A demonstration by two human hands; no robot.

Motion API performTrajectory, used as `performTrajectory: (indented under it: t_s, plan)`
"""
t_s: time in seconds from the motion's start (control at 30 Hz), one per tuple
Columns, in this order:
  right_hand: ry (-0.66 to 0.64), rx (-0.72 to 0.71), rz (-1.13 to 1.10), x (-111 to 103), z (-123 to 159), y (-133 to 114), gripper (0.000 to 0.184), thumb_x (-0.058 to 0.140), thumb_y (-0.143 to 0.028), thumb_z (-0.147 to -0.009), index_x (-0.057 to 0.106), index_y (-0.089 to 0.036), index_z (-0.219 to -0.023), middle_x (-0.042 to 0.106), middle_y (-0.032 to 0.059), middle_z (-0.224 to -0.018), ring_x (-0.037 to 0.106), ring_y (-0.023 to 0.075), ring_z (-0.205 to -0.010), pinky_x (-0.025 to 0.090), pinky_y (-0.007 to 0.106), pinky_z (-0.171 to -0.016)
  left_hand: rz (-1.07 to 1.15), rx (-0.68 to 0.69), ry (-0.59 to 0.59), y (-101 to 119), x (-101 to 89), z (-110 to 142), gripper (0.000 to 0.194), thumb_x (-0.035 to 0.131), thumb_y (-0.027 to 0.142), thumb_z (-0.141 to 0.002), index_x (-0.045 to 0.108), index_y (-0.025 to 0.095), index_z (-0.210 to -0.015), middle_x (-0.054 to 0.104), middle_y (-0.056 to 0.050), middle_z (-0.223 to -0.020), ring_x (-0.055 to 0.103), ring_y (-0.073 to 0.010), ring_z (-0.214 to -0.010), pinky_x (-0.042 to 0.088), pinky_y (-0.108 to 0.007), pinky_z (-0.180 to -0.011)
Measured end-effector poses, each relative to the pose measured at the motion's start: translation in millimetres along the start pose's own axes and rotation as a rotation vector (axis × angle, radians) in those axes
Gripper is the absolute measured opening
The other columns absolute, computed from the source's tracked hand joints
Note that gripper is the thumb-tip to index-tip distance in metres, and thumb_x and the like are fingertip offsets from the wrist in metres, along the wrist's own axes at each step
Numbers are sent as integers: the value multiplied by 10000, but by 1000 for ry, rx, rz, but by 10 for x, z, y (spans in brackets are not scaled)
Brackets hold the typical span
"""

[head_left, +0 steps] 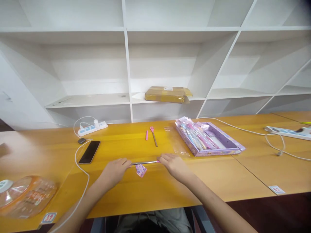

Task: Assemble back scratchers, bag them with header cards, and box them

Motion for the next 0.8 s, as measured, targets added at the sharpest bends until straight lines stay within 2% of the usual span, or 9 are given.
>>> performTrajectory:
  t_s: [0.1, 0.17, 0.23, 0.27, 0.33, 0.43, 0.53, 0.63, 0.8]
  plan:
    - [121, 58, 33, -220, 543, 579, 358, 371, -149, -1074, 716, -203, -1153, 751, 115, -973, 692, 245, -878, 506, 359, -794, -34, -57, 81, -429, -235, 338, 258, 435, 244, -1082, 689, 232, -1042, 711, -62, -922, 667, -227, -884, 510, -330, -773]
    - [219, 178, 27, -416, 1009, 1093, 434, 340, -137, -1034, 750, -228, -1142, 774, 137, -1046, 719, 266, -954, 538, 387, -828, -55, -90, 166, -732, -379, 634, 295, 421, 258, -1083, 708, 245, -1017, 710, -56, -897, 658, -233, -881, 519, -345, -796]
    - [273, 314, 15, -555, 1448, 1518, 432, 379, -155, -974, 779, -257, -1101, 784, 138, -1101, 737, 283, -1014, 565, 411, -864, -67, -105, 210, -945, -410, 903, 314, 425, 289, -1087, 726, 261, -1003, 711, -47, -867, 660, -230, -824, 525, -342, -758]
    - [269, 353, -5, -577, 1613, 1636, 417, 404, -165, -938, 784, -259, -1083, 787, 138, -1099, 745, 286, -1001, 578, 412, -853, -47, -101, 218, -997, -381, 1007, 308, 443, 309, -1084, 733, 271, -991, 721, -39, -862, 672, -229, -821, 532, -338, -750]
    - [197, 429, -74, -514, 1831, 1737, 415, 432, -158, -876, 773, -265, -1087, 784, 128, -1119, 757, 271, -938, 598, 385, -789, -3, -93, 237, -1011, -282, 1143, 312, 443, 338, -1085, 747, 292, -1031, 758, -33, -907, 712, -231, -876, 564, -342, -796]
    - [91, 542, -201, -313, 1996, 1676, 418, 440, -173, -867, 742, -278, -1135, 755, 119, -1191, 757, 245, -854, 603, 347, -696, 52, -114, 252, -923, -89, 1202, 361, 422, 455, -1095, 745, 296, -1079, 789, -34, -984, 752, -227, -919, 597, -333, -821]
    - [122, 617, -320, -171, 2146, 1616, 432, 420, -209, -908, 722, -285, -1207, 726, 126, -1212, 749, 221, -791, 621, 347, -705, 75, -98, 252, -793, 51, 1200, 435, 404, 544, -1094, 738, 286, -989, 779, -23, -921, 749, -211, -836, 596, -312, -766]
    - [175, 670, -374, -55, 2349, 1664, 412, 460, -275, -931, 710, -280, -1258, 737, 117, -1116, 754, 227, -763, 632, 350, -724, 25, -74, 272, -722, 77, 1229, 471, 404, 545, -1096, 716, 274, -870, 741, -10, -818, 712, -201, -748, 580, -322, -755]
    - [208, 875, -323, 95, 2722, 1898, 304, 495, -472, -967, 712, -289, -1076, 795, 110, -926, 794, 322, -783, 625, 413, -666, 10, -116, 286, -770, 84, 1290, 503, 347, 529, -1113, 733, 271, -920, 753, -17, -842, 724, -202, -774, 585, -325, -745]
Point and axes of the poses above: each hand's wrist, its own z-axis away from the middle knuckle, its own x-axis out of the palm, y = z × x, the point moved 10 cm from there along -z, towards the middle knuckle
